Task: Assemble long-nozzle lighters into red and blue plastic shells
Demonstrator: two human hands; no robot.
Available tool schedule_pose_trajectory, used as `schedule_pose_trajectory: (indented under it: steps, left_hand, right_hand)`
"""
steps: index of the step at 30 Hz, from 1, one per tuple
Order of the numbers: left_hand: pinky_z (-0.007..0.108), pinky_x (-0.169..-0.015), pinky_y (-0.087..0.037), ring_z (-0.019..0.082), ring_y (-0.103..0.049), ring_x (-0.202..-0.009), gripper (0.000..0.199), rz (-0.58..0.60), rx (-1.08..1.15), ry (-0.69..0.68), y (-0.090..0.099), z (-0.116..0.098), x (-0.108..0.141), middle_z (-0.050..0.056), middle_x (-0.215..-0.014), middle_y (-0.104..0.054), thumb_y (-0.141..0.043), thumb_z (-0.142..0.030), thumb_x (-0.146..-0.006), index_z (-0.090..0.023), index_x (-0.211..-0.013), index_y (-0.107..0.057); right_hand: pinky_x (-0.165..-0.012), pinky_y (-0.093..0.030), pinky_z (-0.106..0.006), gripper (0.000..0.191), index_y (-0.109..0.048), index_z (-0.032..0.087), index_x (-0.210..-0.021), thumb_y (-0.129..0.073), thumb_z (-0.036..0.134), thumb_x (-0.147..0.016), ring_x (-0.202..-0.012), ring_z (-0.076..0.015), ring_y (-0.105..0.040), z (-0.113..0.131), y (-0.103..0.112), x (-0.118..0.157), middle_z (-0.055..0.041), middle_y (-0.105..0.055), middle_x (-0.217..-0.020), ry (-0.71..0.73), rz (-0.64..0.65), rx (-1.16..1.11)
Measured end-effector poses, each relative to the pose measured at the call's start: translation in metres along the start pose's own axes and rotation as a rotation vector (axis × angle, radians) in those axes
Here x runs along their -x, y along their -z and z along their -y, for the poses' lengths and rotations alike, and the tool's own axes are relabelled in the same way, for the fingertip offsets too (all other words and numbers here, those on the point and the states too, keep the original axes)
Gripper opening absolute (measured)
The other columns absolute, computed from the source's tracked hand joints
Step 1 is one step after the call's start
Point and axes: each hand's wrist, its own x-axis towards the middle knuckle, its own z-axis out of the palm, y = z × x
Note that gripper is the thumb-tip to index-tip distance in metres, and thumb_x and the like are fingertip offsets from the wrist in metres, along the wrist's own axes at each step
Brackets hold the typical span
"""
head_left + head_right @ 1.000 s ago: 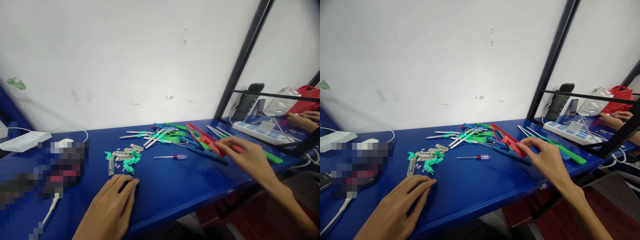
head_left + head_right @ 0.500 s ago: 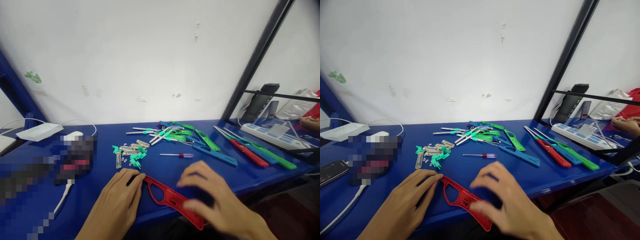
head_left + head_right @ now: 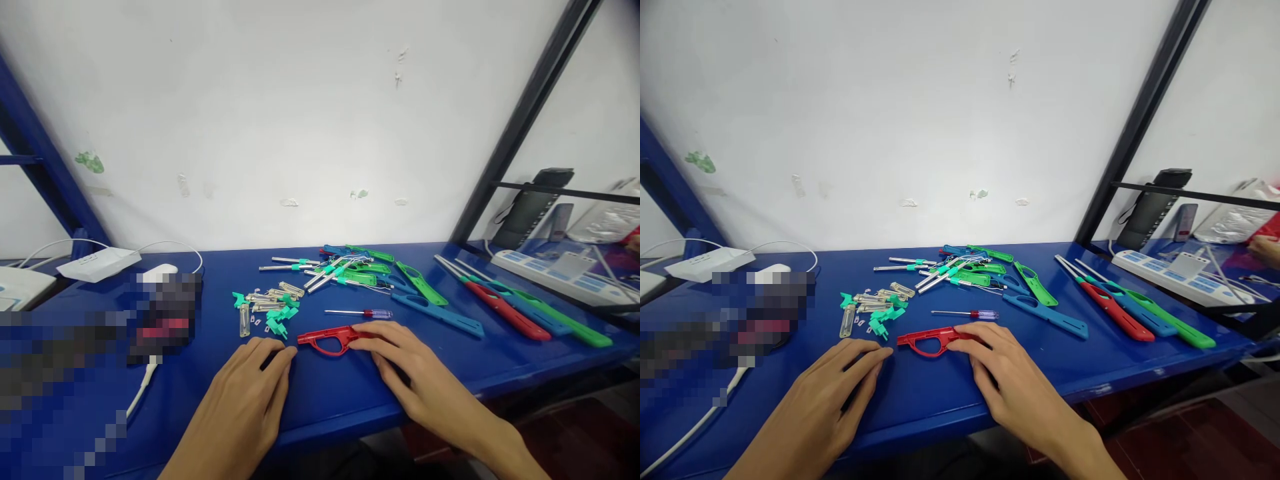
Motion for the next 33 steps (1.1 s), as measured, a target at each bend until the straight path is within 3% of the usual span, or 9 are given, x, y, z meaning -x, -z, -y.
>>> schedule_pose_trajectory:
  steps: [6,11,15,24,28,31,33]
  left_hand:
    - [0.047,-0.092,-0.063,0.026,-0.073,-0.102,0.035,-0.003,-0.023,-0.013,-0.002,0.001,-0.001,0.007,-0.115,-0.073,-0.040,-0.014,-0.108,-0.023,-0.127,-0.067]
    - [0.046,-0.096,-0.063,0.030,-0.070,-0.119,0.037,-0.098,-0.071,0.055,0.002,-0.006,0.001,0.013,-0.127,-0.069,-0.044,-0.030,-0.110,-0.021,-0.146,-0.046]
    - [0.051,-0.097,-0.059,0.035,-0.063,-0.128,0.025,-0.195,-0.090,0.092,0.002,-0.008,0.004,0.018,-0.130,-0.061,-0.040,-0.033,-0.109,-0.018,-0.128,-0.048]
    - [0.053,-0.088,-0.052,0.034,-0.056,-0.114,0.018,-0.169,-0.062,0.192,0.000,-0.007,0.004,0.016,-0.121,-0.053,-0.032,-0.025,-0.108,-0.019,-0.115,-0.047]
    - [0.055,-0.085,-0.053,0.033,-0.057,-0.104,0.018,-0.095,-0.071,0.263,0.002,-0.010,0.002,0.015,-0.116,-0.056,-0.033,-0.026,-0.107,-0.019,-0.110,-0.050]
    - [0.056,-0.087,-0.053,0.033,-0.058,-0.104,0.018,-0.014,-0.104,0.254,0.003,-0.012,0.000,0.014,-0.115,-0.058,-0.037,-0.023,-0.104,-0.020,-0.108,-0.054]
    - [0.055,-0.090,-0.054,0.032,-0.058,-0.107,0.019,0.006,-0.088,0.223,0.004,-0.012,-0.001,0.014,-0.118,-0.058,-0.038,-0.019,-0.103,-0.021,-0.109,-0.057]
  right_hand:
    - [-0.120,-0.045,-0.057,0.045,-0.064,0.040,-0.141,-0.045,0.019,-0.107,-0.138,-0.0257,-0.060,0.003,-0.001,0.002,-0.0019,-0.067,-0.147,-0.029,0.001,0.051]
    - [-0.119,-0.045,-0.060,0.052,-0.061,0.041,-0.144,-0.043,0.013,-0.104,-0.137,-0.0257,-0.061,0.002,-0.002,0.003,-0.0017,-0.066,-0.148,0.008,0.027,0.063]
    - [-0.117,-0.048,-0.059,0.053,-0.062,0.044,-0.143,-0.045,0.014,-0.104,-0.138,-0.0269,-0.060,0.001,-0.002,0.004,-0.0017,-0.065,-0.149,0.022,0.030,0.071]
    - [-0.117,-0.051,-0.053,0.039,-0.059,0.041,-0.145,-0.051,0.032,-0.108,-0.144,-0.0292,-0.053,-0.001,0.000,0.004,-0.0094,-0.049,-0.154,-0.023,-0.080,0.101]
    - [-0.116,-0.049,-0.050,0.031,-0.064,0.037,-0.136,-0.049,0.029,-0.110,-0.139,-0.0261,-0.056,0.009,0.013,-0.027,-0.0073,-0.058,-0.148,0.098,-0.023,0.074]
    - [-0.110,-0.051,-0.050,0.030,-0.065,0.029,-0.135,-0.048,0.025,-0.110,-0.127,-0.0272,-0.063,0.022,0.016,-0.071,-0.0094,-0.069,-0.134,0.311,0.108,0.120]
    - [-0.106,-0.053,-0.049,0.035,-0.061,0.027,-0.143,-0.054,0.028,-0.109,-0.124,-0.0282,-0.064,0.027,0.010,-0.101,-0.0116,-0.067,-0.137,0.421,0.155,0.168]
